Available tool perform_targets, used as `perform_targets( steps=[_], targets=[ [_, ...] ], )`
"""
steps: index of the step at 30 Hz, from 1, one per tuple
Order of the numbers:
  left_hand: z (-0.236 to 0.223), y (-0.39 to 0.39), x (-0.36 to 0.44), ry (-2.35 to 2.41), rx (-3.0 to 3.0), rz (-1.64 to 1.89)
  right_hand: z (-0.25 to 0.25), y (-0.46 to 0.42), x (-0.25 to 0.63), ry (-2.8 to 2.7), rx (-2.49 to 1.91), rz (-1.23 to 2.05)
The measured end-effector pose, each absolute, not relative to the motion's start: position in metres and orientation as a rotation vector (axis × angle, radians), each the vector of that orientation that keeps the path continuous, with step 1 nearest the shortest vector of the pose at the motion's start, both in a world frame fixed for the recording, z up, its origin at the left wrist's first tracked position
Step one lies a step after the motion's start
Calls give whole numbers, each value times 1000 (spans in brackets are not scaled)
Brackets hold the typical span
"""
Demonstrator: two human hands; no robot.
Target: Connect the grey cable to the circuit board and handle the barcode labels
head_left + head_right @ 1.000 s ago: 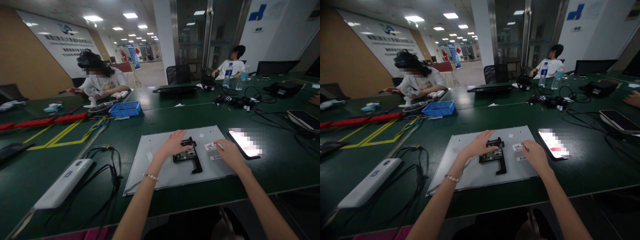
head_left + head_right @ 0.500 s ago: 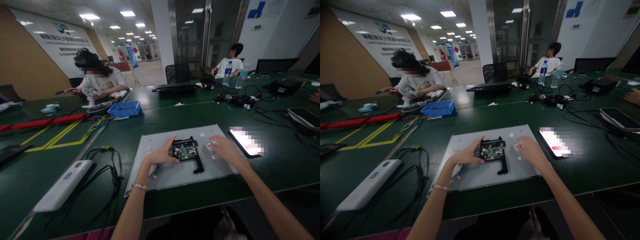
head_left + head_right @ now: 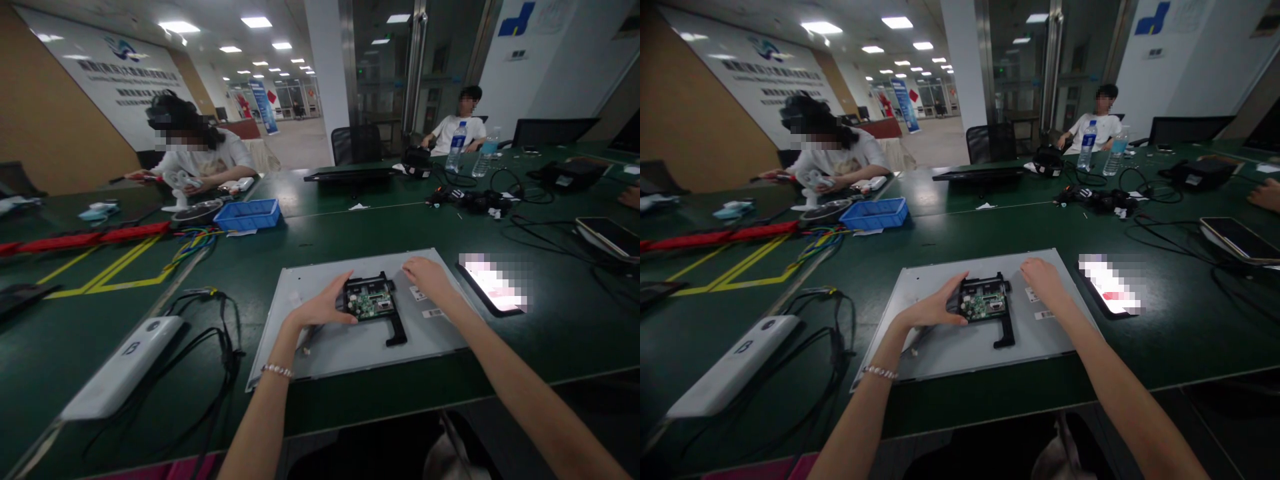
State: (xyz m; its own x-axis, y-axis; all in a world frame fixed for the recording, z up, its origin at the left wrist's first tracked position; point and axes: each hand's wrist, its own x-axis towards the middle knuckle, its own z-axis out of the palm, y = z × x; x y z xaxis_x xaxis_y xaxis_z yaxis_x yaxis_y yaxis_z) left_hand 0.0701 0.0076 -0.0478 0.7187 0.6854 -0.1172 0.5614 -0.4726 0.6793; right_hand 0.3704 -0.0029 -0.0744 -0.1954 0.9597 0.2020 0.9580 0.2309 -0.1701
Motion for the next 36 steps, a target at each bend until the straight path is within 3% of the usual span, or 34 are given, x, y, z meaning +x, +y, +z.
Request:
perform_targets(
  steps=[10, 19, 36],
  targets=[
    [-46, 6, 71, 966, 2203, 212, -67, -6, 363, -2132, -1751, 33],
    [-46, 7, 74, 960, 2194, 236, -41, 8, 306, -2324, -1529, 88],
    [-47, 5, 74, 972, 2182, 242, -63, 11, 275, -2373, -1499, 202]
  ],
)
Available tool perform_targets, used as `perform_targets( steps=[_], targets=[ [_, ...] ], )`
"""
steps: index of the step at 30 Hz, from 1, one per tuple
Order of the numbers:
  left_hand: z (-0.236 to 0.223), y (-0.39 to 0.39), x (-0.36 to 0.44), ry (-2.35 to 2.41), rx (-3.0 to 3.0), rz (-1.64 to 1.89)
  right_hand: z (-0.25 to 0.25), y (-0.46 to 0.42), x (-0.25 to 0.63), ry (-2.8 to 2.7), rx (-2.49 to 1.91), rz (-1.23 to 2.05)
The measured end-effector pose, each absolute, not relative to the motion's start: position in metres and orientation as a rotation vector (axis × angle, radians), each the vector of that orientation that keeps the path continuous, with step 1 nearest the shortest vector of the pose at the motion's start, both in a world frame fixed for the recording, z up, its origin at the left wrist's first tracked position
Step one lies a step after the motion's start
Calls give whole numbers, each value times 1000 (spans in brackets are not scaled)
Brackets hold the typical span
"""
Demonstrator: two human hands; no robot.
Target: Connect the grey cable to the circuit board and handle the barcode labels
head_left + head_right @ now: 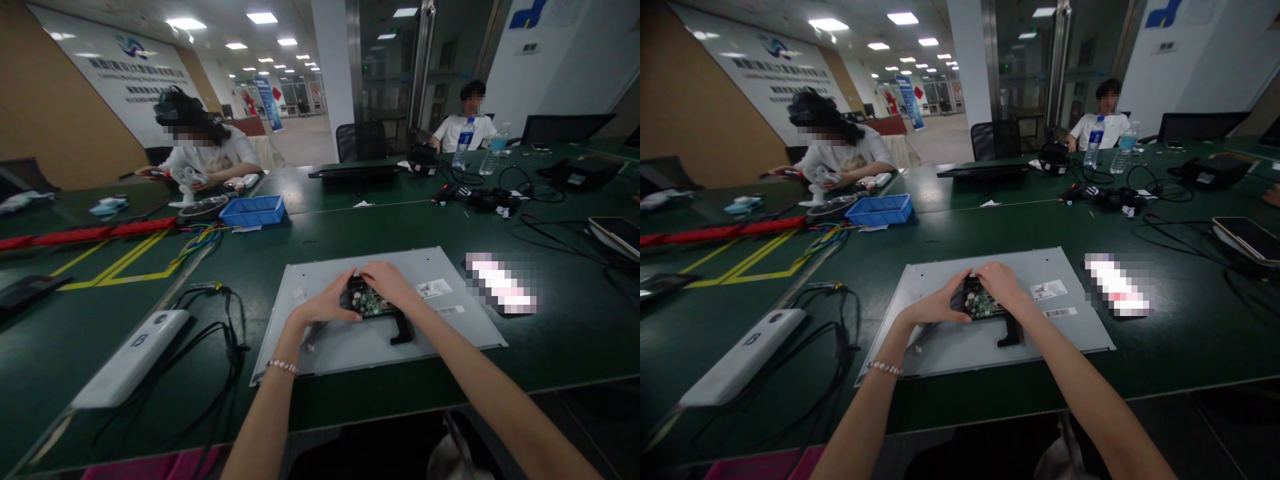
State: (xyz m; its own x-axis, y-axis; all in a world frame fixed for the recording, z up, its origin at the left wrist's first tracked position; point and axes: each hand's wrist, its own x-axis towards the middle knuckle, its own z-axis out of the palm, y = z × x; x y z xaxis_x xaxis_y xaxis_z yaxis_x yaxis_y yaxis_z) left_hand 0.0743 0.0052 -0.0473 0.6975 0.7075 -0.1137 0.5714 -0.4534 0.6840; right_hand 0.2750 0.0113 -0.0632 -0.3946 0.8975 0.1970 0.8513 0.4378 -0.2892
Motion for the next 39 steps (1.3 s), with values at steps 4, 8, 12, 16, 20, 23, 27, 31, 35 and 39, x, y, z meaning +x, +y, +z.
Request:
perform_targets(
  steps=[4, 8, 12, 16, 20, 23, 27, 31, 35, 39],
  targets=[
    [-47, 5, 74, 965, 2183, 238, -63, 12, 274, -2384, -1475, 221],
    [-47, 5, 74, 966, 2189, 242, -63, 12, 275, -2391, -1445, 247],
    [-48, 5, 75, 965, 2176, 249, -62, 11, 275, -2395, -1414, 254],
    [-49, 4, 75, 969, 2174, 256, -59, 7, 274, -2390, -1421, 247],
    [-50, 5, 73, 973, 2179, 249, -47, 1, 287, -2342, -1410, 228],
    [-49, 5, 73, 966, 2184, 242, -40, -7, 319, -2285, -1544, 234],
    [-47, 4, 73, 980, 2166, 234, -48, -22, 378, -2154, -1779, 270],
    [-45, 3, 74, 985, 2137, 239, -69, -35, 422, -2017, -1832, 369],
    [-45, 3, 75, 989, 2131, 257, -81, -41, 433, -2008, -1863, 418],
    [-46, 3, 75, 987, 2123, 273, -79, -42, 426, -1985, -1872, 528]
  ],
)
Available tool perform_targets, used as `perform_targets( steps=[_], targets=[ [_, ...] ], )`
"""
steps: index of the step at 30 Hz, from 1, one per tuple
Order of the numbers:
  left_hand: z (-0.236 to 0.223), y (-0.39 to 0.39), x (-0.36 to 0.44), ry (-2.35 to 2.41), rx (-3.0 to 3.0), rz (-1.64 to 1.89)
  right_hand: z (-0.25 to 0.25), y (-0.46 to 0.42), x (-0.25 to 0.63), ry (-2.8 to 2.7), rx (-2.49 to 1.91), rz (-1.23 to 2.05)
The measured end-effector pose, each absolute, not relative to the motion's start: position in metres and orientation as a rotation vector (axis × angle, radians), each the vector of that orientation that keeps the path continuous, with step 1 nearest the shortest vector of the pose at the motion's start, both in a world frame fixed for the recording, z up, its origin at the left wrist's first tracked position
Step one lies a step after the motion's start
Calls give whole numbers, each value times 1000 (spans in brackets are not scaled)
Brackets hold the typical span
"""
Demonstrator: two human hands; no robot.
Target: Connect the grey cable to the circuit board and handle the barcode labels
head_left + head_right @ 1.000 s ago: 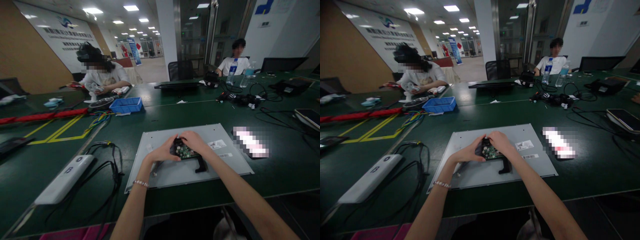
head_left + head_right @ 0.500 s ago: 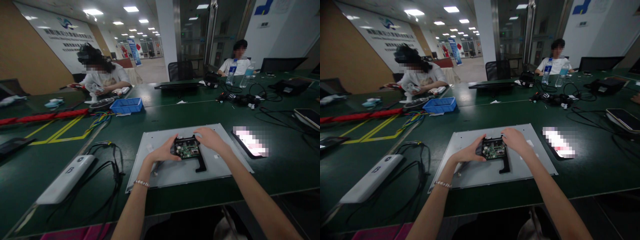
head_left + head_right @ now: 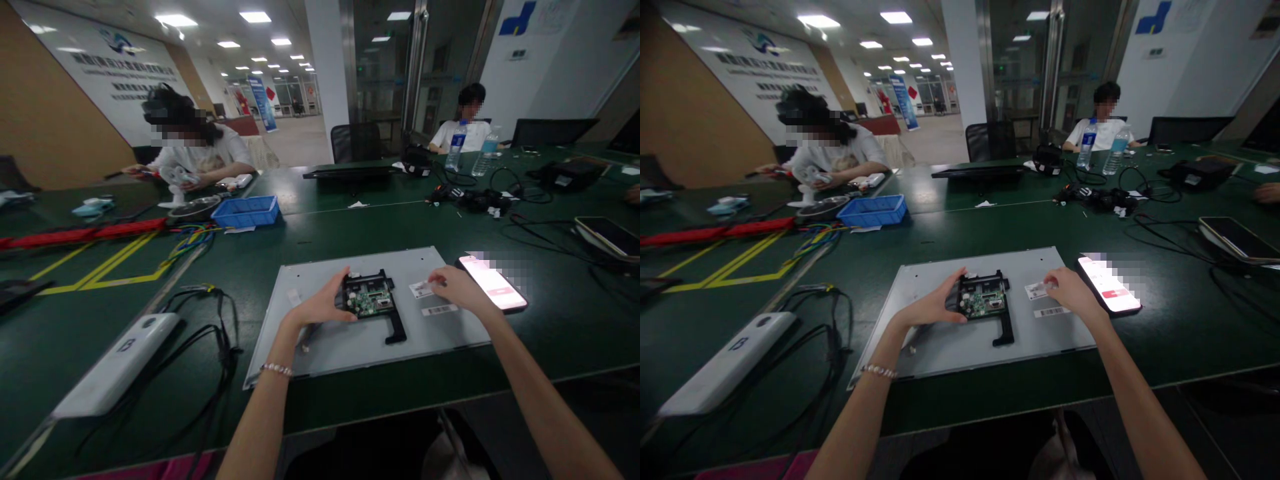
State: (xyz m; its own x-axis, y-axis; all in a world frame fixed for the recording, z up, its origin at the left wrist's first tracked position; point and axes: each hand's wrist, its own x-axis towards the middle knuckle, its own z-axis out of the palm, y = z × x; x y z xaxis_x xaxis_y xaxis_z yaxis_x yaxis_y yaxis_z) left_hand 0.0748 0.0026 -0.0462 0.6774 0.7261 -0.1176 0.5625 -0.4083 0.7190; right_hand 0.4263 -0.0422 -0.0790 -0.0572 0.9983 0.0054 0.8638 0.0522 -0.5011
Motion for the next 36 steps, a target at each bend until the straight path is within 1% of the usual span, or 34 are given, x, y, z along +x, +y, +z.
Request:
perform_targets(
  steps=[6, 13, 19, 22, 30, 36],
  targets=[
    [-47, 2, 74, 976, 2120, 292, -80, -43, 422, -1857, -1826, 659],
    [-46, 1, 75, 981, 2133, 279, -84, -46, 417, -1685, -1724, 712],
    [-49, 2, 73, 965, 2136, 292, -78, -54, 391, -1602, -1520, 1027],
    [-50, 2, 72, 963, 2137, 296, -79, -57, 376, -1621, -1464, 1101],
    [-53, 4, 73, 965, 2149, 306, -84, -58, 359, -1706, -1375, 961],
    [-49, 3, 75, 976, 2146, 296, -83, -64, 354, -1826, -1356, 741]
  ],
)
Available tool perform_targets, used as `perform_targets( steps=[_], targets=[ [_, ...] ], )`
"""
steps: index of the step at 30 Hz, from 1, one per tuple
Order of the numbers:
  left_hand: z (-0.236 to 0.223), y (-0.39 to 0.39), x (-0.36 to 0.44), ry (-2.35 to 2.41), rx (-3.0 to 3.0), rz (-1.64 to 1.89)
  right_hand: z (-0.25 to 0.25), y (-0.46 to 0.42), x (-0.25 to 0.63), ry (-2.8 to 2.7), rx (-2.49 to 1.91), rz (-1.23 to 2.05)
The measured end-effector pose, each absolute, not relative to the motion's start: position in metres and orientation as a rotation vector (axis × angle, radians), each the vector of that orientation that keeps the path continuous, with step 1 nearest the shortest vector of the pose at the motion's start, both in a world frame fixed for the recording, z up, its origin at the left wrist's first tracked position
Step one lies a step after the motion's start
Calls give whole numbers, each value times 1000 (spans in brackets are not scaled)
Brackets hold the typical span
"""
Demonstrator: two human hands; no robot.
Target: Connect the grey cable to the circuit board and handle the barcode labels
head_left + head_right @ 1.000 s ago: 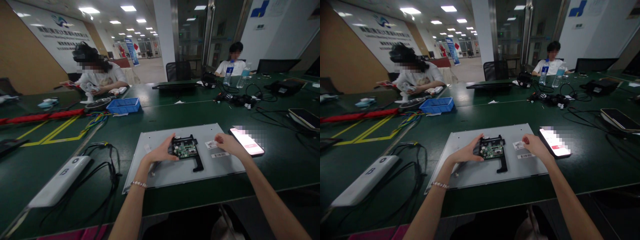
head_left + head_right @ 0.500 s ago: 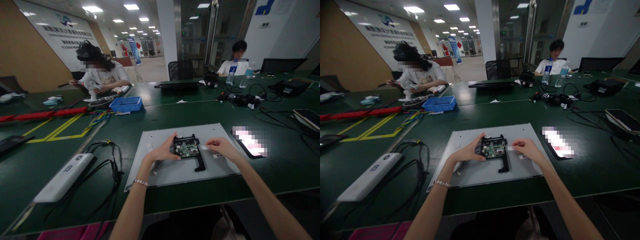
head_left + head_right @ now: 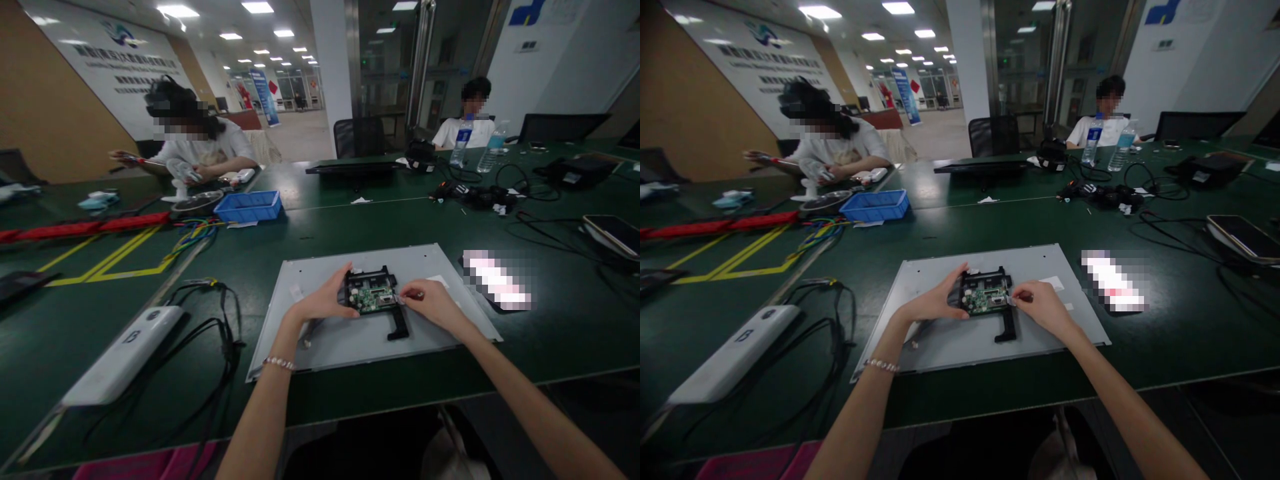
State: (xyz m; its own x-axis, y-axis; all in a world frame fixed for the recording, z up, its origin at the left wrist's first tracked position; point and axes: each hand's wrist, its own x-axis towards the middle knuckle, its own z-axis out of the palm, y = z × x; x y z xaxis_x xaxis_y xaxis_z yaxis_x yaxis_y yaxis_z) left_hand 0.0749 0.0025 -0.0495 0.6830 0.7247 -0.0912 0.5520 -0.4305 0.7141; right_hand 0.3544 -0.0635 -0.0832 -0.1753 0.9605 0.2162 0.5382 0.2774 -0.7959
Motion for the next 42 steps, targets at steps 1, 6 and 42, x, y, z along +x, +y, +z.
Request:
perform_targets(
  steps=[1, 6, 42],
  targets=[
    [-49, 2, 75, 977, 2146, 295, -83, -64, 354, -1832, -1361, 716],
    [-48, 2, 75, 996, 2140, 270, -84, -66, 354, -1854, -1347, 650],
    [-28, 37, 143, 1597, 2960, 197, -81, -67, 371, -1833, -1462, 531]
  ],
)
